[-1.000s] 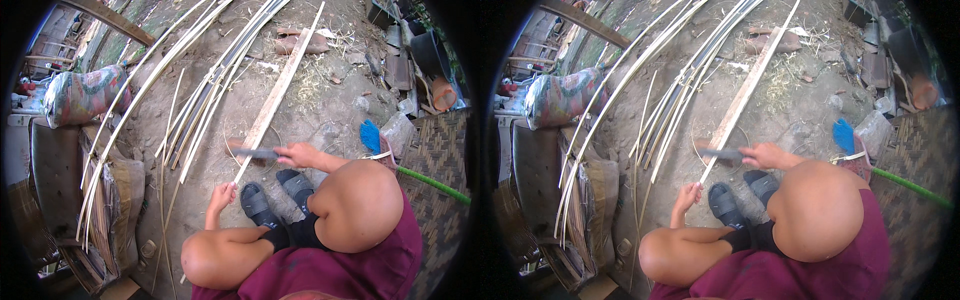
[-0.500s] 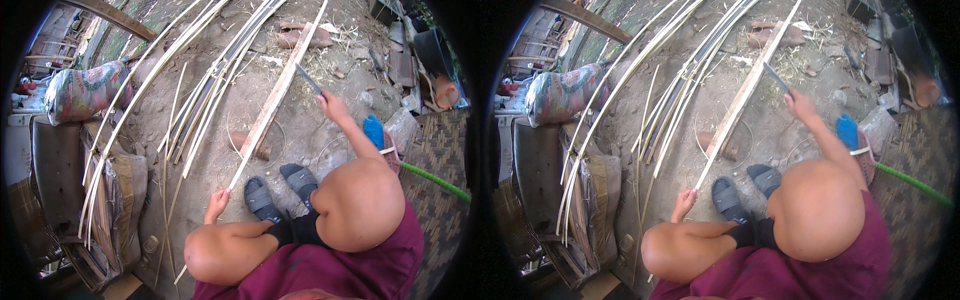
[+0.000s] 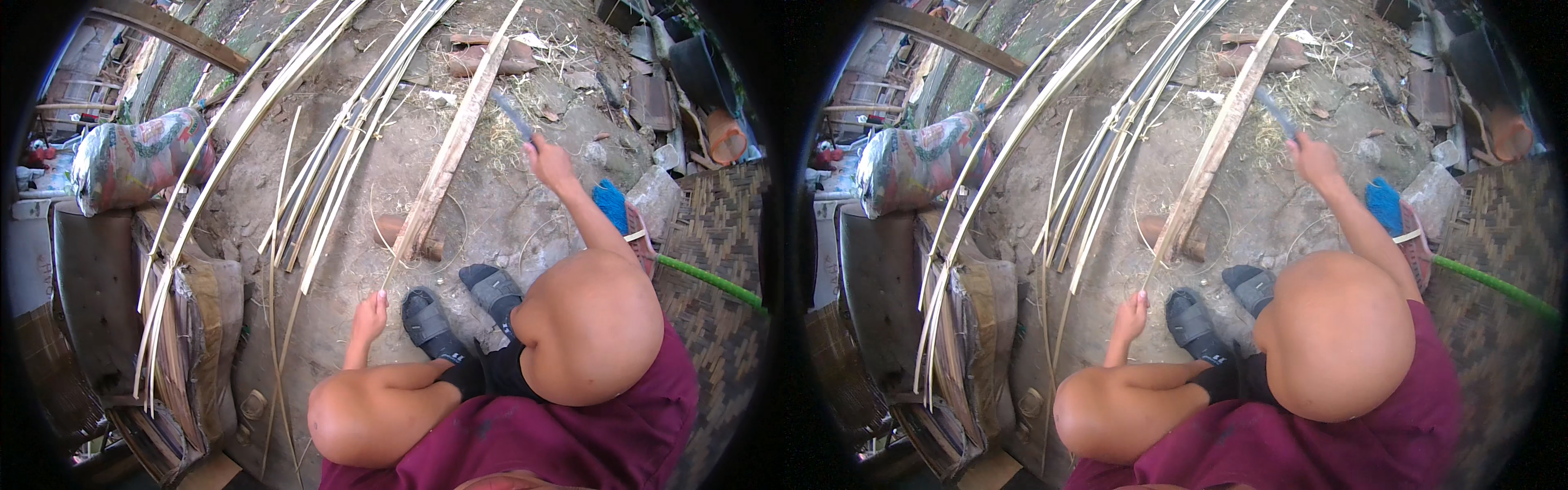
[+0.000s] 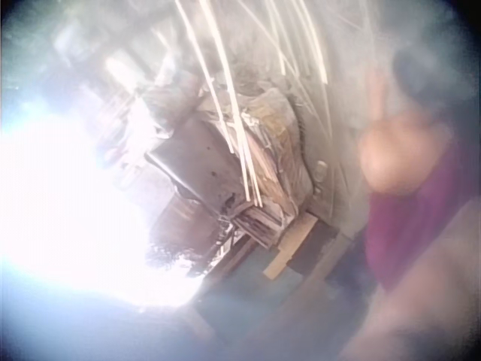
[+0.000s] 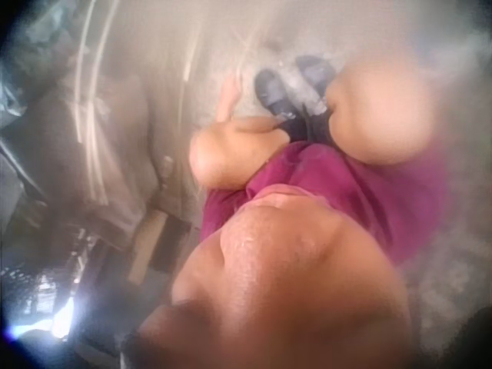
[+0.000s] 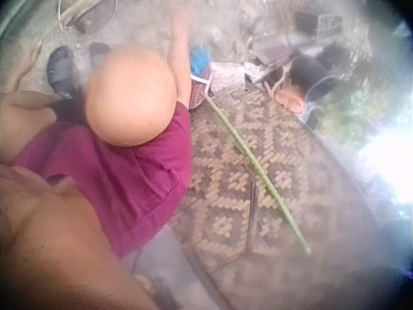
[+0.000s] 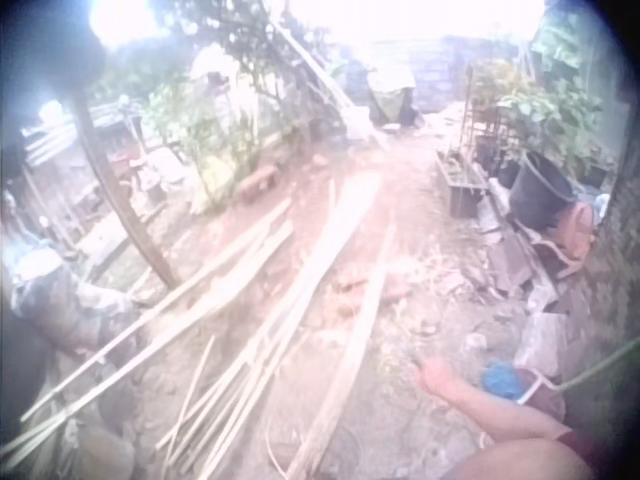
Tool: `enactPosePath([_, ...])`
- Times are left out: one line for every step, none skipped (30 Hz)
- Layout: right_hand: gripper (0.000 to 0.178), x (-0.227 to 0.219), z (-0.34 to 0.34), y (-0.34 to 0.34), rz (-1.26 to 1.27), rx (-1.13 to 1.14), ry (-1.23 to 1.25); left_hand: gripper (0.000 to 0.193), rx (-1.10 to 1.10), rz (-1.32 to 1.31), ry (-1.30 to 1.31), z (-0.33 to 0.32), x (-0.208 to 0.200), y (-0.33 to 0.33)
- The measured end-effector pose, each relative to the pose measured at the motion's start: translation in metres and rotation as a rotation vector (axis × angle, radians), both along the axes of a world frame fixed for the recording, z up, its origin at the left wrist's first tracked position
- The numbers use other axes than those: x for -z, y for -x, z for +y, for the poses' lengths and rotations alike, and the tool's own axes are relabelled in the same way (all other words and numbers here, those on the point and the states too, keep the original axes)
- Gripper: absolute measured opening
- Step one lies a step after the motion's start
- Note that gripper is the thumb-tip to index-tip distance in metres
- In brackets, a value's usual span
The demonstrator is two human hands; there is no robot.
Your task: The person sits on the ground and uses a knife to split long bamboo strips into thinner pieces. The person repeatedly positions each strip on a wooden block and strikes it with the knife to separate the layers, then gathers the finished strips.
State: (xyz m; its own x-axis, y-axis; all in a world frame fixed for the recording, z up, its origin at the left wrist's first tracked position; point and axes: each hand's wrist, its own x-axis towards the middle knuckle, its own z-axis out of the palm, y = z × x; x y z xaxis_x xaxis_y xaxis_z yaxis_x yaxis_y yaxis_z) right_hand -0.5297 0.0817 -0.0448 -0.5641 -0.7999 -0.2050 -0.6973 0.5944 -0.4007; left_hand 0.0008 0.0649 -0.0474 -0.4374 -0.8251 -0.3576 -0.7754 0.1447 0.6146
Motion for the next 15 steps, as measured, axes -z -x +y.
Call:
enactPosePath([0.043, -0.001, 0.006, -0.016, -0.013, -0.084, 0.015, 0.046, 0.006, 0.06, -0.11, -0.004, 0.003, 0.011])
enactPosePath([0.043, -0.001, 0.011, -0.035, -0.023, -0.169, 0.036, 0.048, 0.013, 0.122, -0.213, -0.018, 0.006, 0.028])
enactPosePath([0.043, 0.011, 0.027, -0.066, -0.042, -0.351, 0.182, 0.051, 0.022, 0.183, -0.32, -0.033, 0.011, 0.048])
enactPosePath([0.043, 0.009, 0.033, -0.116, -0.098, -0.554, 0.165, 0.05, -0.097, 0.165, -0.507, -0.04, -0.002, 0.047])
enactPosePath([0.044, 0.002, 0.038, -0.162, -0.158, -0.763, 0.159, 0.049, -0.181, 0.181, -0.611, -0.042, -0.009, 0.036])
enactPosePath([0.044, -0.012, 0.043, -0.166, -0.142, -0.779, 0.072, 0.047, -0.223, 0.22, -0.743, -0.042, -0.012, 0.034])
enactPosePath([0.044, -0.025, 0.047, -0.163, -0.121, -0.776, 0.0, 0.045, -0.244, 0.248, -0.859, -0.047, -0.014, 0.04])
enactPosePath([0.044, -0.012, 0.042, -0.136, -0.069, -0.631, 0.06, 0.041, -0.278, 0.195, -0.795, -0.035, -0.016, 0.033])
enactPosePath([0.044, -0.007, 0.035, -0.116, -0.007, -0.491, 0.129, 0.042, -0.266, 0.211, -0.811, -0.039, -0.018, 0.038])
enactPosePath([0.041, -0.011, 0.035, -0.118, -0.046, -0.468, 0.105, 0.042, -0.262, 0.226, -0.828, -0.042, -0.018, 0.042])
enactPosePath([0.041, -0.008, 0.042, -0.132, -0.102, -0.536, 0.137, 0.042, -0.262, 0.233, -0.86, -0.04, -0.017, 0.042])
enactPosePath([0.04, 0.0, 0.05, -0.147, -0.158, -0.603, 0.168, 0.042, -0.258, 0.215, -0.897, -0.04, -0.018, 0.038])
enactPosePath([0.04, 0.003, 0.044, -0.151, -0.206, -0.7, 0.213, 0.043, -0.275, 0.218, -0.914, -0.043, -0.02, 0.032])
enactPosePath([0.04, 0.001, 0.04, -0.143, -0.161, -0.653, 0.194, 0.043, -0.286, 0.205, -0.949, -0.04, -0.02, 0.024])
enactPosePath([0.04, -0.003, 0.03, -0.124, -0.117, -0.607, 0.175, 0.043, -0.299, 0.232, -0.952, -0.035, -0.017, 0.02])
